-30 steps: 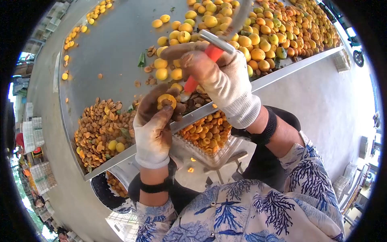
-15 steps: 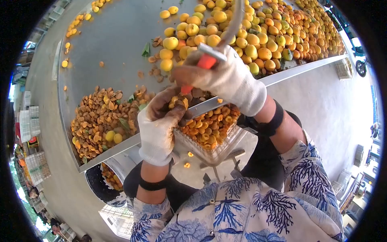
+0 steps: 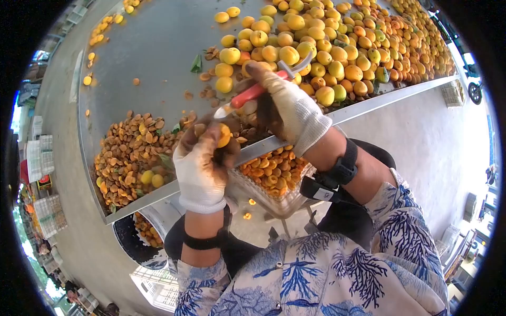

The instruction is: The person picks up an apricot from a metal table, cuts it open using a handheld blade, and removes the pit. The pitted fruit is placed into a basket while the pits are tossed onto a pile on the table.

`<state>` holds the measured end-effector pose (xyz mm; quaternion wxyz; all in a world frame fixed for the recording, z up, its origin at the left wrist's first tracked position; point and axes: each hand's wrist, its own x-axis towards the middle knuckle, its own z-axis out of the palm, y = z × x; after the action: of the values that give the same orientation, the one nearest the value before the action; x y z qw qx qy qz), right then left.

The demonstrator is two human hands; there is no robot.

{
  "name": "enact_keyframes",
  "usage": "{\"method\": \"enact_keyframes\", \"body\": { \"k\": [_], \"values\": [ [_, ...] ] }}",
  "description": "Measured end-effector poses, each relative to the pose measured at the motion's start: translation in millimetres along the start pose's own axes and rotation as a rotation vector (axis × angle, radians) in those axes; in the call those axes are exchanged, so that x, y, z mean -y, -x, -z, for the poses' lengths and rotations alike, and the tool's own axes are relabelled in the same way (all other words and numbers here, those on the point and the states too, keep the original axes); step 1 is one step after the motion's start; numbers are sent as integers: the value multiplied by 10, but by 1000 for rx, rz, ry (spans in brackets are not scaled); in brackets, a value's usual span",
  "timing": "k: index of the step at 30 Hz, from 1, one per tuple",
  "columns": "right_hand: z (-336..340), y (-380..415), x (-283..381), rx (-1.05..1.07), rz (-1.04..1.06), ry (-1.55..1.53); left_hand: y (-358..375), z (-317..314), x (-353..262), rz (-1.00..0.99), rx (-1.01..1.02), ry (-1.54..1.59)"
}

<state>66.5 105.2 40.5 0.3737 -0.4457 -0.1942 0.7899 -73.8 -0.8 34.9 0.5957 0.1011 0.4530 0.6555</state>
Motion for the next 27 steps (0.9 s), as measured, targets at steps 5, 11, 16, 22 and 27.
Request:
{"method": "enact_keyframes", "body": {
  "k": [5,11,16,22,27],
  "values": [
    [77,7,215,137,505,460,-45,74,-40,-45,-125,50],
    [-267,-202,338,76,472,1219,46,169,-94,153,-20,-125],
    [-442,-638,134,219,702,2169,104,144,84,250,218,-281],
    [-434,-713,180,231,585,2098,128,192,61,187,256,-355],
    [-534,-11,270,210,553,1883,152,142,39,30,-15,-191]
  ]
}}
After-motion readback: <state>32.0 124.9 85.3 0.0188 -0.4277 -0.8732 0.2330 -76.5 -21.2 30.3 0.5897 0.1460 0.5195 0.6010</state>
